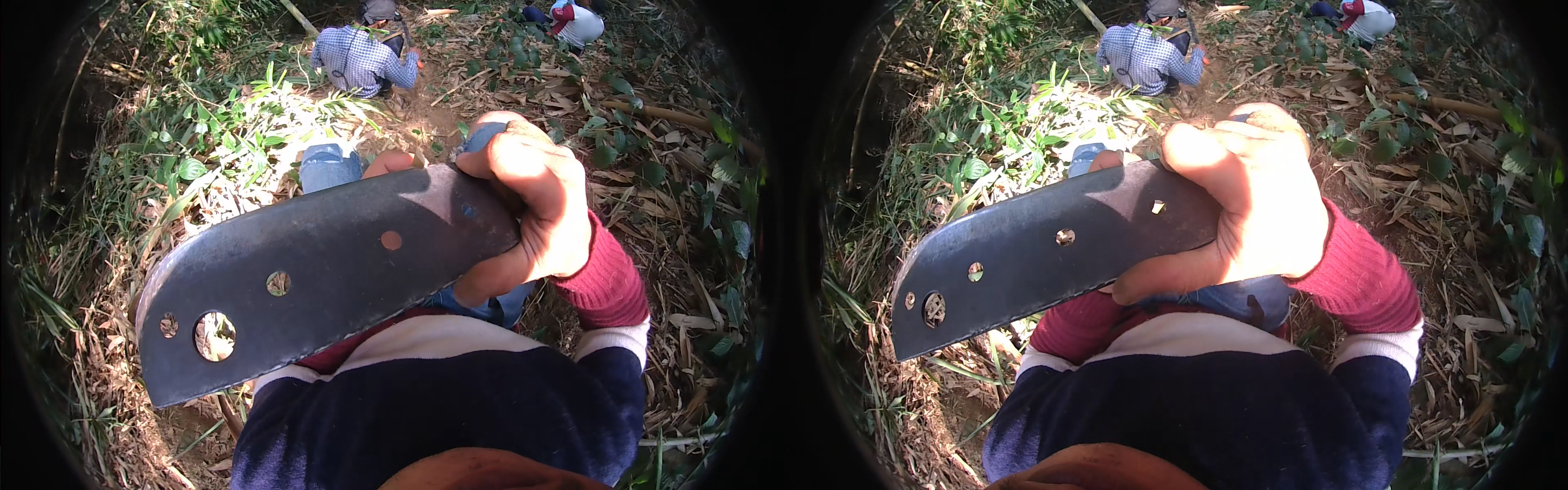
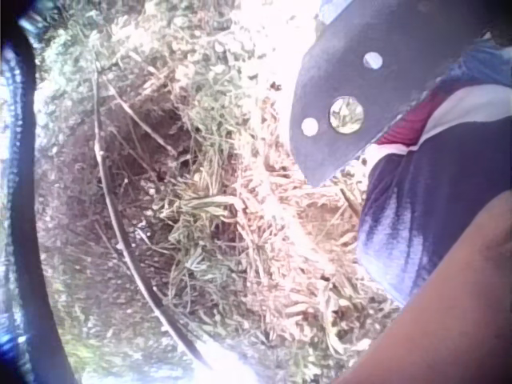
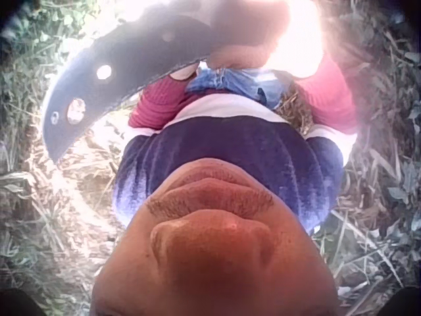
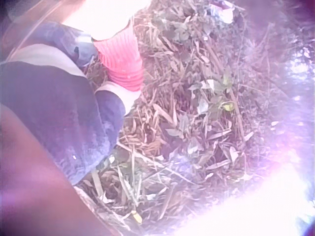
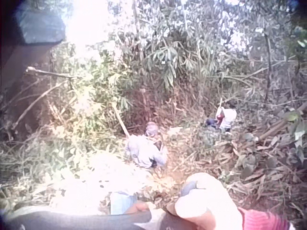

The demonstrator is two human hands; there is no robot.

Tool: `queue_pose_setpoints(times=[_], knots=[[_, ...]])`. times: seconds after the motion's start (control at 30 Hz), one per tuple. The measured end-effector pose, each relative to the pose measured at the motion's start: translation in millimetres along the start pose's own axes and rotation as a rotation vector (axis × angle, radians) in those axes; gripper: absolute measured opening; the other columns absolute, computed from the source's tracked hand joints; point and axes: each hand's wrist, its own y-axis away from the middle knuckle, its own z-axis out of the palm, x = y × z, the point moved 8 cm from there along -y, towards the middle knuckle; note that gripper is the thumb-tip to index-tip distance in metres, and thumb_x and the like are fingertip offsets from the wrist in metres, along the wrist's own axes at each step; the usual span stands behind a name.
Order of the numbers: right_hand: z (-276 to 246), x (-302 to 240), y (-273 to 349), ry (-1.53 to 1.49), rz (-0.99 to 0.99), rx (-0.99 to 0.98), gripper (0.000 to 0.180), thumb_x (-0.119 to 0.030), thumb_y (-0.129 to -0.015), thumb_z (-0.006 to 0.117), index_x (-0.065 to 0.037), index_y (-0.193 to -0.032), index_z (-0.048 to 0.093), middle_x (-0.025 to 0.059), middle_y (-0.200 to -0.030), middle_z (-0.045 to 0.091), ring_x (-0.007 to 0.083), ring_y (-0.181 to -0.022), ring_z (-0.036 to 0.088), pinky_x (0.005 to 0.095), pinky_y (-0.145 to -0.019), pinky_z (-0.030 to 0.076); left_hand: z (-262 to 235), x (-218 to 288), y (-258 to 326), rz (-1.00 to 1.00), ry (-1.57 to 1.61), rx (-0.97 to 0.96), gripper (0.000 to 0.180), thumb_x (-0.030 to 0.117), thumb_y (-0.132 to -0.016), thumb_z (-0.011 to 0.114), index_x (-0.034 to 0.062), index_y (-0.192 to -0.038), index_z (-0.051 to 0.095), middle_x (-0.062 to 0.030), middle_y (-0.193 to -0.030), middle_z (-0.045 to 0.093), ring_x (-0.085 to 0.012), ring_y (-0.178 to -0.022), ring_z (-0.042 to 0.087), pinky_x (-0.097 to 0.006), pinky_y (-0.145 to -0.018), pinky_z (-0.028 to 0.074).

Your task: The person sits on the ground in a forest and uses a large machete to sharpen a small wooden stick. They repeatedly rub the stick against the blade's edge and inspect the tool's surface. Another person is visible working in the background.

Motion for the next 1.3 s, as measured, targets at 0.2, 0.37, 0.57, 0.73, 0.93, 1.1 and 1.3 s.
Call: queue_pose_setpoints(times=[0.2, 0.37, 0.57, 0.73, 0.93, 1.1, 1.3], knots=[[1, -9, -4, -0.051, -0.081, 0.073, 0.125, -0.06, -0.042, 0.094, -0.008, -0.146, 0.047, 0.0123, -0.102, 0.069, 0.0311, -0.085, 0.064, 0.0428, -0.075, 0.052, 6, -4, -1, -0.098, 0.068, -0.035, 0.022, 0.017, -0.102, 0.062, 0.0018, -0.118, 0.062, -0.0023, -0.094, 0.058, -0.0129, -0.086, 0.054, -0.027, -0.074, 0.042], [-1, -10, -5, -0.028, -0.052, 0.033, 0.126, -0.059, -0.041, 0.095, -0.009, -0.146, 0.047, 0.0127, -0.101, 0.069, 0.0298, -0.079, 0.064, 0.042, -0.074, 0.052, 4, 1, -4, -0.061, 0.014, -0.035, 0.022, 0.019, -0.102, 0.062, 0.0025, -0.117, 0.062, -0.0018, -0.091, 0.057, -0.0116, -0.081, 0.052, -0.026, -0.07, 0.039], [0, 9, -4, 0.025, -0.021, 0.048, 0.1, -0.064, -0.048, 0.093, -0.002, -0.119, 0.06, 0.012, -0.087, 0.066, 0.0305, -0.07, 0.061, 0.0411, -0.067, 0.05, -4, 23, -2, 0.217, -0.401, 0.012, 0.022, 0.021, -0.102, 0.062, 0.0032, -0.115, 0.061, -0.0011, -0.087, 0.055, -0.0101, -0.075, 0.049, -0.024, -0.065, 0.036], [-26, 75, 9, 0.407, 0.348, 0.064, 0.062, -0.056, -0.078, 0.082, 0.001, -0.088, 0.062, 0.0062, -0.069, 0.054, 0.0166, -0.061, 0.052, 0.0315, -0.059, 0.044, 29, 58, 22, 0.626, -0.615, -0.076, 0.022, 0.023, -0.102, 0.061, 0.0039, -0.113, 0.061, -0.0005, -0.083, 0.054, -0.0088, -0.07, 0.046, -0.023, -0.06, 0.033], [-67, 110, 51, -0.136, 0.555, 0.485, 0.042, -0.038, -0.101, 0.065, -0.006, -0.078, 0.051, -0.0027, -0.064, 0.051, 0.0048, -0.058, 0.043, 0.0239, -0.053, 0.036, 12, 55, 5, 0.467, -0.546, 0.207, 0.009, 0.008, -0.101, 0.062, 0.0036, -0.108, 0.064, -0.0006, -0.085, 0.065, -0.0033, -0.068, 0.054, -0.019, -0.059, 0.041], [-43, 70, 37, -0.258, 0.501, 0.352, 0.055, -0.056, -0.097, 0.064, -0.004, -0.083, 0.054, -0.0021, -0.064, 0.053, 0.0044, -0.059, 0.045, 0.0223, -0.054, 0.036, 23, 52, 4, 0.361, -0.684, 0.301, 0.016, 0.016, -0.103, 0.061, 0.0024, -0.106, 0.068, 0.0005, -0.073, 0.062, -0.0042, -0.057, 0.05, -0.019, -0.052, 0.038], [-17, 18, 13, 0.066, 0.076, 0.15, 0.086, -0.071, -0.066, 0.081, 0.003, -0.103, 0.059, 0.0082, -0.08, 0.064, 0.0186, -0.069, 0.062, 0.0322, -0.062, 0.046, 17, 31, 8, 0.347, -0.374, 0.194, 0.015, 0.014, -0.101, 0.064, 0.0012, -0.108, 0.067, -0.0042, -0.084, 0.067, -0.0071, -0.067, 0.056, -0.021, -0.059, 0.043]])
